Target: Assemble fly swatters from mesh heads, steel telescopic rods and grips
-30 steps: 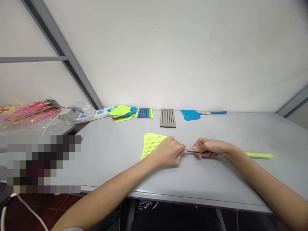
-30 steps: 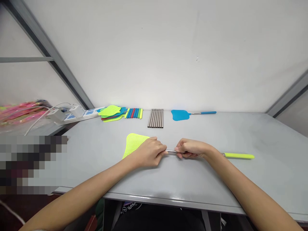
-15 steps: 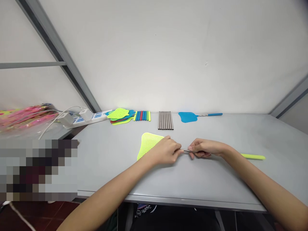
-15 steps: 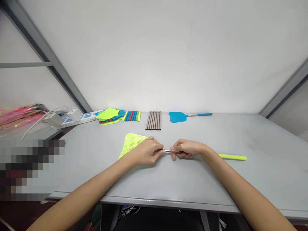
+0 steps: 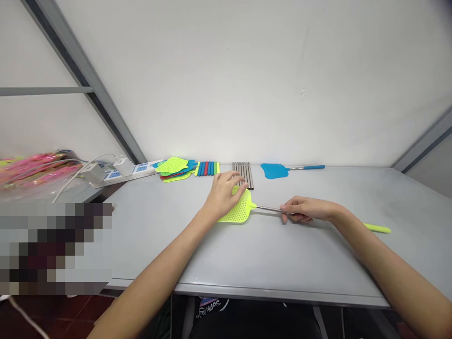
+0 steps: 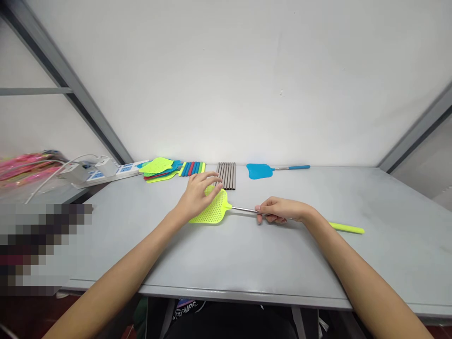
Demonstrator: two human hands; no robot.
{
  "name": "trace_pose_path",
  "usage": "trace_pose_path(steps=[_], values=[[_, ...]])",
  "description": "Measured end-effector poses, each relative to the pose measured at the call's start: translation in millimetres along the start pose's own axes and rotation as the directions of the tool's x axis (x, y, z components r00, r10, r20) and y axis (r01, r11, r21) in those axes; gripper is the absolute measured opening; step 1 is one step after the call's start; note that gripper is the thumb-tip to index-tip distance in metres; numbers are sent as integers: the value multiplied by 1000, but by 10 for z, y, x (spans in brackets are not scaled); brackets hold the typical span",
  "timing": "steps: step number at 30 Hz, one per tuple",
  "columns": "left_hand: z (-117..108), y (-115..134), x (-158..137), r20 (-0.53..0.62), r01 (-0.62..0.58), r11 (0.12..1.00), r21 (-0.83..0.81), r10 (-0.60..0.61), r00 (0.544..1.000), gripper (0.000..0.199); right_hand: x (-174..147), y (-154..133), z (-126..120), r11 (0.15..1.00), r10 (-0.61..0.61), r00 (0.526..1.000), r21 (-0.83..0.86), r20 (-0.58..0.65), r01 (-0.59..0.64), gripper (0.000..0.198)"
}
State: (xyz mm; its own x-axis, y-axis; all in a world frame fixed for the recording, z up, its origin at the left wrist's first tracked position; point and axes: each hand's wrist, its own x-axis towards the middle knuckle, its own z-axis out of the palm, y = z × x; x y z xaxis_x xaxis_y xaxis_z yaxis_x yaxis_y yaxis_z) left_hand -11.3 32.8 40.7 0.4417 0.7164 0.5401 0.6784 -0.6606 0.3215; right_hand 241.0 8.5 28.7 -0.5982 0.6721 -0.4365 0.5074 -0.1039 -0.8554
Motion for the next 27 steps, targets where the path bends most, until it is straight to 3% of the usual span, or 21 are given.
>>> trace_pose_path(steps=[2,5,9,14,17,21,27], values=[[2,-53,16,-52,159,978,-135,-167,985,25,-19,2,-24,1000,1,999,1,-42,-1,45],[45,-148,33,-22,392,847,-358,-428,904,41,-43,-4,-36,1000,1,996,1,-94,-1,43],[105,-266,42,125,531,703,-474,-543,830,58,-48,-14,-30,1000,-8,992,-9,-127,7,39],[61,-244,26,438,606,465,-645,-426,792,48,-29,-30,-13,998,-56,985,2,-163,57,33],[26,-205,11,558,653,338,-678,-341,756,46,-14,-26,-1,997,-63,983,24,-173,68,32],[53,-215,-13,624,694,244,-678,-307,718,46,7,-8,10,998,-50,981,36,-189,58,30],[124,-289,-45,652,725,193,-662,-329,683,47,30,-5,51,992,-15,985,119,-174,36,27]])
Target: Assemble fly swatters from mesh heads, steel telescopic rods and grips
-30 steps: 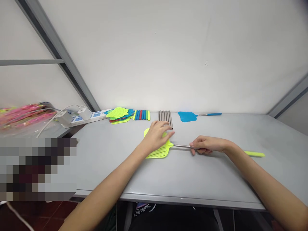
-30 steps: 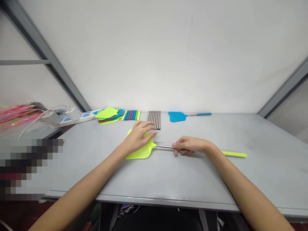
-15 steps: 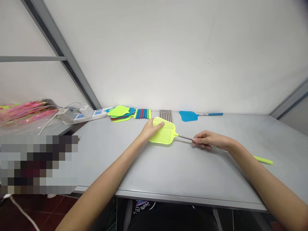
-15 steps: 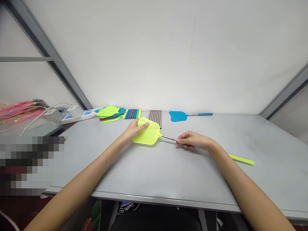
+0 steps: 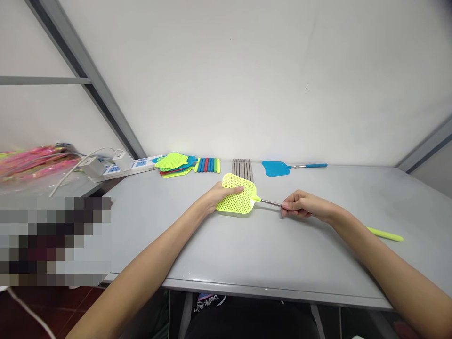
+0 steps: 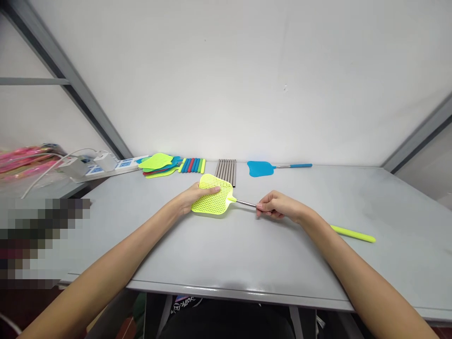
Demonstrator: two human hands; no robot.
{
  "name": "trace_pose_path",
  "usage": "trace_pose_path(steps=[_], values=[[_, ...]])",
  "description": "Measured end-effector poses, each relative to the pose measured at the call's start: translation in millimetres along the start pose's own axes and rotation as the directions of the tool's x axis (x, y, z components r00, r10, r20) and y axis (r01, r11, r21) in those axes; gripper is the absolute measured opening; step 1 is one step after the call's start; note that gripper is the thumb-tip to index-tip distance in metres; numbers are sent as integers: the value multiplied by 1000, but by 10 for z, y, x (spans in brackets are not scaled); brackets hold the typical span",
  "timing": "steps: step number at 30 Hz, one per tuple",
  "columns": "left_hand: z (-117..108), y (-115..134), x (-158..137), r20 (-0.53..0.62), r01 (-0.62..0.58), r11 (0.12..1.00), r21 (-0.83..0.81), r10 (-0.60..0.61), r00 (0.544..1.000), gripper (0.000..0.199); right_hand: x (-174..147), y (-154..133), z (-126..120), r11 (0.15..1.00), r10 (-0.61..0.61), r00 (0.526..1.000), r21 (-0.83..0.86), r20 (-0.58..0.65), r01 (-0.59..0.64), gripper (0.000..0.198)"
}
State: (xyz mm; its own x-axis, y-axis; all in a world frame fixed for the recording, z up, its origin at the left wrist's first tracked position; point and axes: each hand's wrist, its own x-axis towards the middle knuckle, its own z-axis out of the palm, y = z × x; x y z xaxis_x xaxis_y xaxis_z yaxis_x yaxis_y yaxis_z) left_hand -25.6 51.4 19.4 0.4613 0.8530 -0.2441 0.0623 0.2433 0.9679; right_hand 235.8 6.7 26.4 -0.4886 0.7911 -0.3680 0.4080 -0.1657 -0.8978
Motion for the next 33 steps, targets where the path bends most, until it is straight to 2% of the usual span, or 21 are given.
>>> trace_pose_path(steps=[13,33], values=[[78,8,-30,-18,23,999,-24,-23,1000,41,45,40,50,974,117,984,179,137,-140,25],[132,-35,-31,-26,-8,1000,-17,7,1000,42,60,40,41,943,170,966,254,195,-217,22]])
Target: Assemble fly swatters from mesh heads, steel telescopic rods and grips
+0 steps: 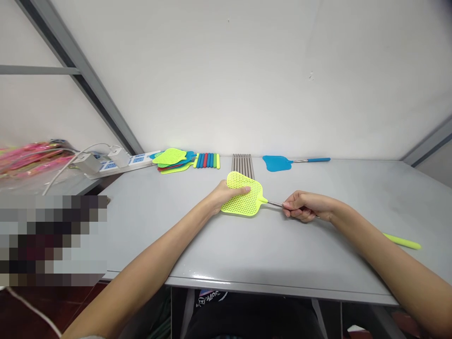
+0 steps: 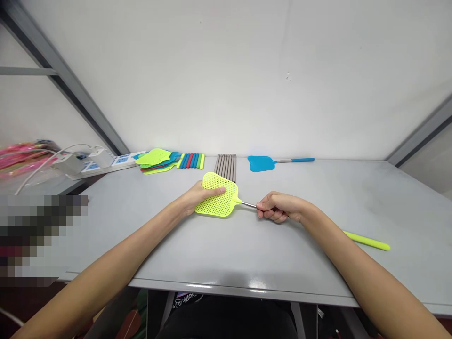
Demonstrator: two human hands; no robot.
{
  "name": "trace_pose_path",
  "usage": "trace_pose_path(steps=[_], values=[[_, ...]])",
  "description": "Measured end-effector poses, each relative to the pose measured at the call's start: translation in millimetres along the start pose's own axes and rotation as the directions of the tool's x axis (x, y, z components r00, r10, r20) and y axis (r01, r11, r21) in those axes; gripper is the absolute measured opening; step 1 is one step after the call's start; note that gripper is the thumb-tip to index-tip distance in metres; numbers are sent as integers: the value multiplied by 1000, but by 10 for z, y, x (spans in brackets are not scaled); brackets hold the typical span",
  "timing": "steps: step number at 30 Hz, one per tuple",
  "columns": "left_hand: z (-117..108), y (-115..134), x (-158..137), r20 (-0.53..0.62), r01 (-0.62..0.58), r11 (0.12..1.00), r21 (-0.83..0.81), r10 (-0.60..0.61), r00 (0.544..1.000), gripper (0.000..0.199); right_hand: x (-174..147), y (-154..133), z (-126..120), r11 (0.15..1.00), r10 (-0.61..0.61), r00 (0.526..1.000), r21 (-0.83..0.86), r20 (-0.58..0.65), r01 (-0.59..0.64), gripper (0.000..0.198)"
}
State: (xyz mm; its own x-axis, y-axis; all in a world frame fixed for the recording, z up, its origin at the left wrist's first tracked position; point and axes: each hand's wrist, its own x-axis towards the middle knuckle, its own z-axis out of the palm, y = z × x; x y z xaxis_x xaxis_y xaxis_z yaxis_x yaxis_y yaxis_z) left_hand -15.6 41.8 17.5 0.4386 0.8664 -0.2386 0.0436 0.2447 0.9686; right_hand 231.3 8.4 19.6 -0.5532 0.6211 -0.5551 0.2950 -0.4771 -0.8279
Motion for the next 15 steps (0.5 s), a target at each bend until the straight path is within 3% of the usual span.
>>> trace_pose_path(steps=[15], values=[[88,-37,1,-13,-58,998,-17,58,998,40,15,13,-46,999,9,1000,-44,-2,-9,22]])
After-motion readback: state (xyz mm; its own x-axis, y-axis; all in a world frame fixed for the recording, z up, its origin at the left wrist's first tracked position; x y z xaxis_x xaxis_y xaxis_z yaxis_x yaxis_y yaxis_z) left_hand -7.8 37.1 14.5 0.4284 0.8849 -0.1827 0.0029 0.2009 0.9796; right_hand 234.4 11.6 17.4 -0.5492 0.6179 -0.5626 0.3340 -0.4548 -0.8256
